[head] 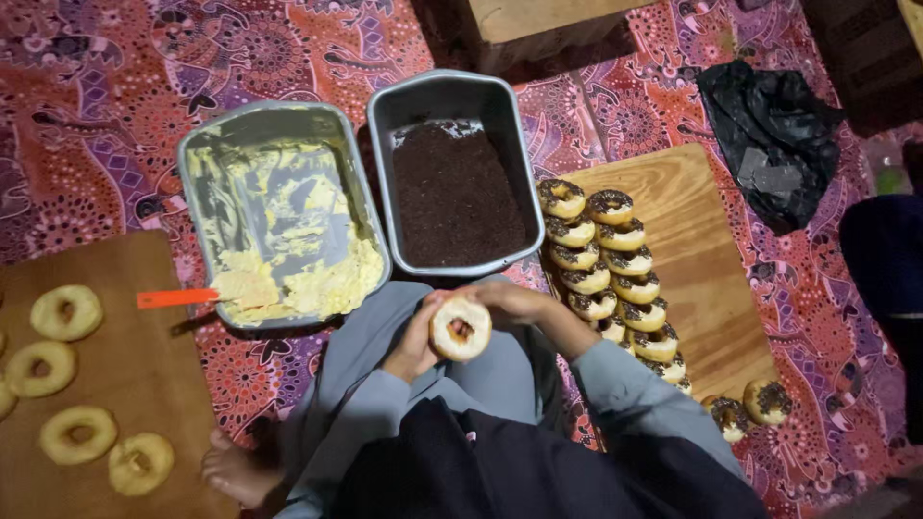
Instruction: The person sits on the floor and repeatedly picks up plain donuts, scoops a yellow filling into the center hole with a small spatula, and places the filled donuts onto a wooden board. The process continues with multiple donuts until the end of the clip.
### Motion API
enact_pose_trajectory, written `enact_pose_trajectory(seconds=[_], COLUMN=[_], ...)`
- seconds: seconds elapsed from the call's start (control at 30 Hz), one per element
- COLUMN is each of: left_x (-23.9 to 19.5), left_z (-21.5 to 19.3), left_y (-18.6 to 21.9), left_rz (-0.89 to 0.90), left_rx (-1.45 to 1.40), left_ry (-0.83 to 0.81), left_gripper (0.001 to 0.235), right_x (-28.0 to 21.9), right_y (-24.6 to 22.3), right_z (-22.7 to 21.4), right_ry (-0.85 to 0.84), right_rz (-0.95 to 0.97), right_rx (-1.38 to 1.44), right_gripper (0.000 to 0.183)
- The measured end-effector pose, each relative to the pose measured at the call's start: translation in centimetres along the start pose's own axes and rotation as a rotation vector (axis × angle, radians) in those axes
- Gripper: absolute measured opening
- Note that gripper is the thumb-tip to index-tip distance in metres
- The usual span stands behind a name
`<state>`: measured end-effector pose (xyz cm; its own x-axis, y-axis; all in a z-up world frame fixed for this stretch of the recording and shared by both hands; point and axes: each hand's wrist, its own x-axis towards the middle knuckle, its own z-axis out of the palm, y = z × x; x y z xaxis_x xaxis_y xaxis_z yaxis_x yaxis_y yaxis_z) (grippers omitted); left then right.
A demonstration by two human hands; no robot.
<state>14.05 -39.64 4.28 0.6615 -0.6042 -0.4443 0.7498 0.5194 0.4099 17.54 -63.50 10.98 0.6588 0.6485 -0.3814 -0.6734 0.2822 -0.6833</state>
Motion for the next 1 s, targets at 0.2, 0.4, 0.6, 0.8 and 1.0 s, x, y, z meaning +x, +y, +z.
enact_pose_trajectory(seconds=[0.2,0.4,0.6,0.8,1.0], left_x=[-5.0,-6.7,-7.1,-13.8,-22.8], left_z=[-1.3,-2.2,-3.2,-8.6,-13.6], left_y=[4.0,3.7,3.4,5.6,7.4], left_rz=[-0.002,0.077,0.095,0.144,0.37], left_rx=[-0.197,-0.294,-0.308,-0.426,-0.454], left_ry=[0.14,0.017,-0.006,-0.116,0.244], left_gripper=[0.042,0.038,0.041,0.057,0.068], right_x=[9.0,12.4,7.9,-6.7,-14.6], right_y=[-5.5,-4.4,-3.8,-4.1,-8.2], right_z=[-5.9,-5.8,-7.8,-17.0,-24.0], right_ry=[0.703,0.772,0.817,0.782,1.21], right_rz=[-0.319,-0.054,-0.27,-0.481,-0.661], right_rx=[-0.441,-0.843,-0.991,0.408,0.262], right_gripper=[0.045,0.04,0.038,0.03,0.028])
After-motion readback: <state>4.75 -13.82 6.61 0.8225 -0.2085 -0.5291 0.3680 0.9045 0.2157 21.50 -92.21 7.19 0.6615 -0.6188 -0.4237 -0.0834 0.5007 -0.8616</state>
